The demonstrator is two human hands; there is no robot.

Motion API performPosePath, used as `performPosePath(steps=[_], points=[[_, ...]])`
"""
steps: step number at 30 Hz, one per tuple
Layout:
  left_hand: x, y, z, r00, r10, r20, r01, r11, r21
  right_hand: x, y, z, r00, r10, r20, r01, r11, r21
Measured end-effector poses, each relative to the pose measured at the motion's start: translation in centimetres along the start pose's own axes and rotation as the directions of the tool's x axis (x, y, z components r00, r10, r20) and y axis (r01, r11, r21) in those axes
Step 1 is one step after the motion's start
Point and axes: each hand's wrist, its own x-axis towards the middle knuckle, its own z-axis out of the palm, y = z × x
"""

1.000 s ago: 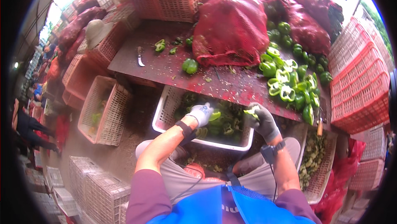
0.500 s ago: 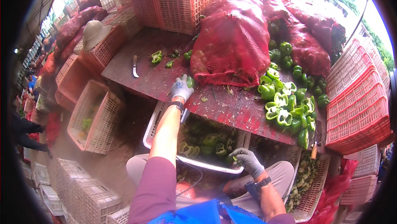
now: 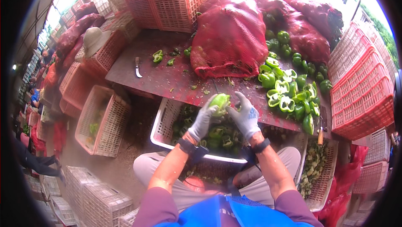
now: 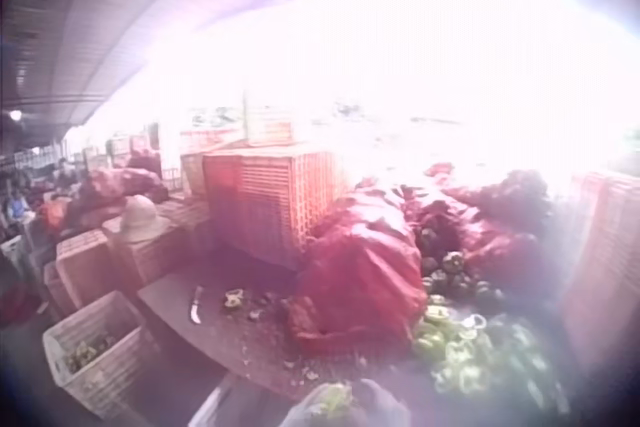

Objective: Chopping green peppers and sorting the pieces into a white bin.

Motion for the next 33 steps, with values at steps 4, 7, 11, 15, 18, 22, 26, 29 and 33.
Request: performPosePath(steps=[4, 7, 11, 15, 18, 22, 26, 29, 33], points=[[-2.3, -2.2, 2.1, 0.998, 0.053, -0.022, -0.055, 0.993, -0.104, -0.6, -1.4, -1.5, 0.976, 0.076, 0.206, -0.060, 0.995, -0.080], [-3.8, -2.5, 3.7, 1.000, 0.029, 0.011, -0.028, 0.996, -0.082, -2.0, -0.3, -1.3, 0.962, 0.112, 0.250, -0.108, 0.994, -0.031], [-4.3, -4.5, 3.1, 0.994, 0.087, -0.062, -0.083, 0.994, 0.069, -2.4, 0.2, 0.3, 0.965, 0.141, 0.223, -0.105, 0.981, -0.166], [-4.7, -4.0, 3.2, 0.989, 0.131, -0.063, -0.122, 0.984, 0.129, -2.5, 1.2, 0.0, 0.954, 0.104, 0.280, -0.118, 0.992, 0.034], [-5.4, -3.2, 3.0, 0.998, 0.052, -0.037, -0.049, 0.997, 0.059, -2.6, 0.9, -1.6, 0.918, 0.053, 0.393, -0.047, 0.999, -0.027], [-4.9, -3.3, 3.0, 0.989, 0.131, 0.073, -0.128, 0.991, -0.034, -1.8, 2.5, -2.2, 0.895, -0.027, 0.445, -0.031, 0.992, 0.124], [-6.1, -2.3, 3.7, 0.994, 0.015, 0.108, -0.006, 0.997, -0.080, -2.4, 1.8, -3.3, 0.858, 0.003, 0.514, -0.176, 0.942, 0.286], [-6.5, -2.2, 3.9, 0.986, -0.090, 0.142, 0.130, 0.943, -0.306, -3.2, 2.0, -3.3, 0.822, 0.072, 0.565, -0.329, 0.870, 0.368], [-5.9, -3.0, 3.3, 0.979, -0.109, 0.174, 0.148, 0.962, -0.229, -4.8, 3.7, -2.6, 0.725, 0.075, 0.684, -0.641, 0.435, 0.632]])
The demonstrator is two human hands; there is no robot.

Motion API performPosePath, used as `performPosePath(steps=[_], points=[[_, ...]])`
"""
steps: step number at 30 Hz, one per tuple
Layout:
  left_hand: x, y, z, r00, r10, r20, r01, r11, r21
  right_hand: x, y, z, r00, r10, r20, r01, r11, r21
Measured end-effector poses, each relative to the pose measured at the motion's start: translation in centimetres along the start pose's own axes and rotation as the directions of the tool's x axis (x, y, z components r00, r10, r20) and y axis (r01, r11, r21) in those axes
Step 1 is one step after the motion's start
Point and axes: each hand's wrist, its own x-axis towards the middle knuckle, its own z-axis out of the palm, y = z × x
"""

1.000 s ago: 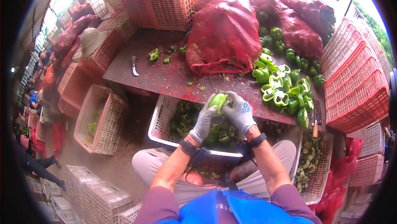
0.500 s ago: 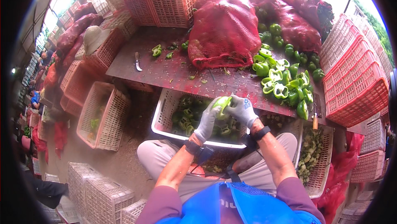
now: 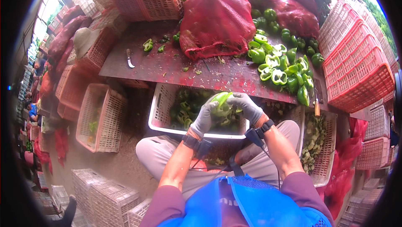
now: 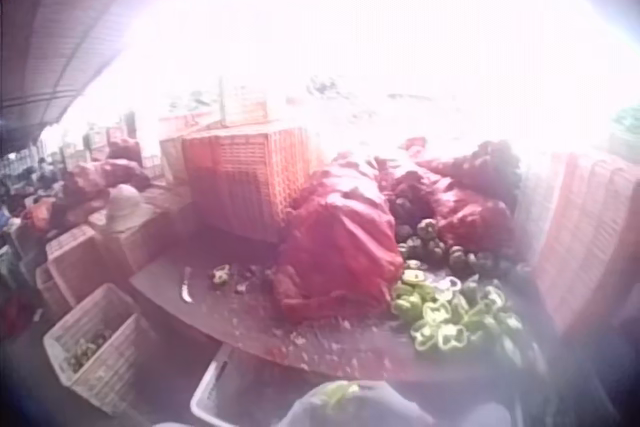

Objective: Chopping green peppers and sorting the pieces into a white bin.

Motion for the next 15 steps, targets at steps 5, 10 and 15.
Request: performPosePath(steps=[5, 10, 15], points=[[0.9, -2.6, -3.5, 0.998, 0.017, -0.057, 0.003, 0.942, 0.336, -0.4, -0.3, -0.5, 0.993, 0.047, -0.107, -0.110, 0.056, -0.992], [3.0, -0.9, -3.4, 0.969, 0.150, -0.198, -0.005, 0.807, 0.591, -5.4, -1.5, -7.6, 0.925, -0.134, -0.354, -0.255, 0.470, -0.845], [3.6, -4.4, -7.8, 0.940, 0.261, -0.218, 0.189, 0.133, 0.973, -18.4, -4.2, -18.1, 0.675, -0.404, -0.617, -0.570, 0.246, -0.784]])
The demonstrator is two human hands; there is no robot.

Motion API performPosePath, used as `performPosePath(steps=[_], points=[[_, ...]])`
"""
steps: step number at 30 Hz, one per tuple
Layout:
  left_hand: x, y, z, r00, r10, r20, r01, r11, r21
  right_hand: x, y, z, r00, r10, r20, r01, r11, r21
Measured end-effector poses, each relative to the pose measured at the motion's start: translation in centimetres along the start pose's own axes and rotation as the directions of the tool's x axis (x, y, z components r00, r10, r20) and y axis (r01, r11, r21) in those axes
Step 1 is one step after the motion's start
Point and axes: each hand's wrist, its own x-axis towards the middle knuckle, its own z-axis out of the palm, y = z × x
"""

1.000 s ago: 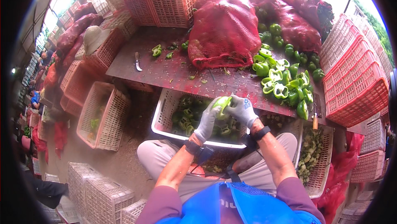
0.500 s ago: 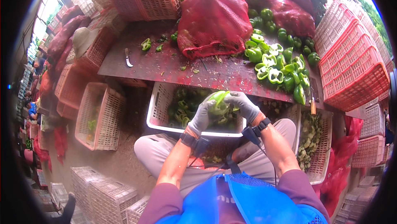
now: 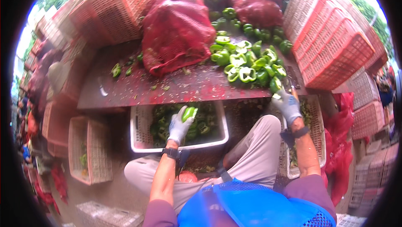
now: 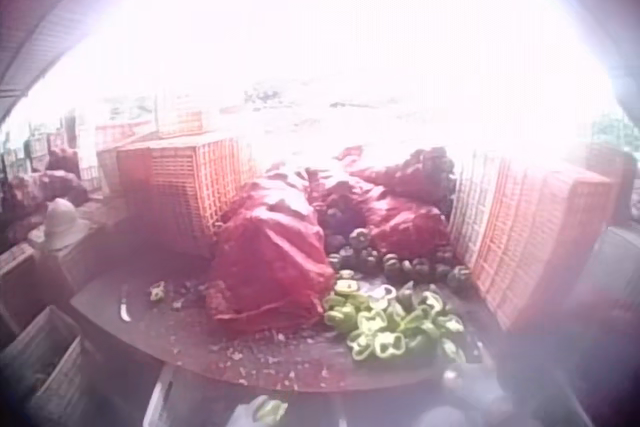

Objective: Chopping green peppers and sorting the pieces into a white bin.

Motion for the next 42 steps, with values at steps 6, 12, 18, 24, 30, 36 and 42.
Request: performPosePath(steps=[6, 12, 18, 24, 30, 36, 42], points=[[0.9, -5.7, 5.5, 0.996, -0.089, -0.001, 0.089, 0.996, 0.003, -2.5, 12.6, -2.7, 0.953, 0.292, 0.084, -0.226, 0.866, -0.446], [0.3, -3.0, 3.3, 0.920, -0.211, 0.330, 0.392, 0.466, -0.793, 4.8, 6.3, 2.1, 0.963, -0.175, -0.207, 0.085, 0.921, -0.380], [0.1, -3.4, -5.0, 0.932, -0.292, 0.215, 0.290, 0.245, -0.925, 7.9, 6.3, 6.5, 0.971, -0.130, -0.201, 0.010, 0.860, -0.510], [-2.3, -3.2, -5.8, 0.923, -0.207, 0.324, 0.313, -0.086, -0.946, 4.5, 1.2, 4.6, 0.956, -0.218, -0.195, 0.119, 0.899, -0.421], [-2.6, 7.2, 0.3, 0.894, 0.085, 0.440, 0.442, -0.012, -0.897, -0.1, -13.5, 6.1, 0.733, -0.644, -0.219, 0.567, 0.756, -0.327], [-2.9, 10.4, -0.9, 0.917, 0.343, 0.205, 0.262, -0.128, -0.957, -3.4, -20.4, 8.9, 0.524, -0.801, -0.291, 0.814, 0.571, -0.106], [-3.8, 9.3, -0.7, 0.897, 0.317, -0.307, -0.428, 0.797, -0.427, -4.8, -22.8, 9.3, 0.900, -0.378, 0.215, 0.077, 0.624, 0.778]])
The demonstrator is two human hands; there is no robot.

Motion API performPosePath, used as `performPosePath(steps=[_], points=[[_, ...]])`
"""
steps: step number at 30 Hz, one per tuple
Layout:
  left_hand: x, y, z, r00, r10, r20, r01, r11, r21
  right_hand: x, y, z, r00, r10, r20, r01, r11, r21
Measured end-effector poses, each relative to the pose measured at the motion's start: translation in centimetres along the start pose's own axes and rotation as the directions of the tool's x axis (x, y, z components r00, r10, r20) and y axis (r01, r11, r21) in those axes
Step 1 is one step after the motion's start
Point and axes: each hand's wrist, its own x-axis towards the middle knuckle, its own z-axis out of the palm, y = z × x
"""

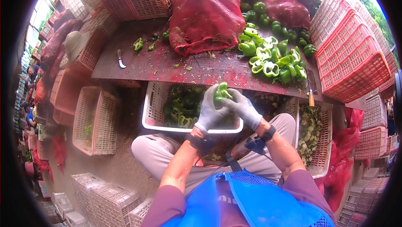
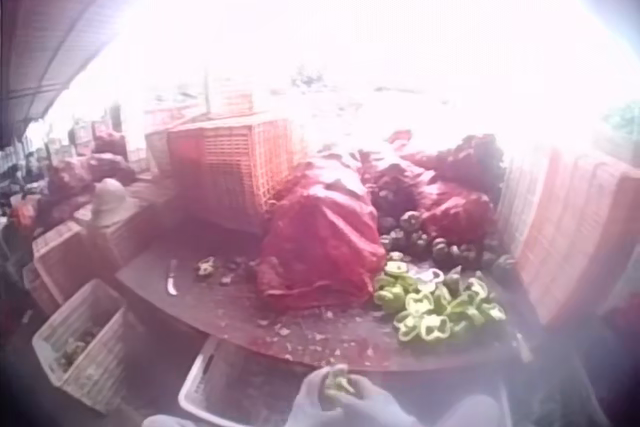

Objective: Chopping green peppers and sorting the pieces into a white bin.

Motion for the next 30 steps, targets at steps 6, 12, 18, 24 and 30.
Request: performPosePath(steps=[6, 12, 18, 24, 30], points=[[-1.6, 0.1, 1.5, 0.999, -0.036, -0.033, 0.032, 0.993, -0.111, 0.0, 1.4, 2.1, 0.954, -0.195, -0.228, 0.121, 0.946, -0.301], [-2.4, -1.4, -1.8, 0.796, -0.372, 0.477, 0.501, -0.038, -0.865, 0.1, 0.3, 0.7, 0.648, -0.725, 0.232, 0.617, 0.323, -0.718], [-2.6, -3.5, 1.8, 0.747, -0.562, 0.355, 0.362, -0.103, -0.926, 0.7, 2.0, 2.7, 0.660, -0.713, 0.237, 0.644, 0.374, -0.668], [-2.0, -3.6, 3.7, 0.685, -0.729, 0.016, 0.171, 0.139, -0.976, 3.5, 4.0, 4.8, 0.854, -0.517, 0.048, 0.397, 0.589, -0.704], [-1.7, -6.8, 0.4, 0.814, -0.580, -0.018, 0.333, 0.493, -0.803, 1.0, 2.1, -6.6, 0.922, -0.280, -0.266, 0.194, 0.931, -0.310]])
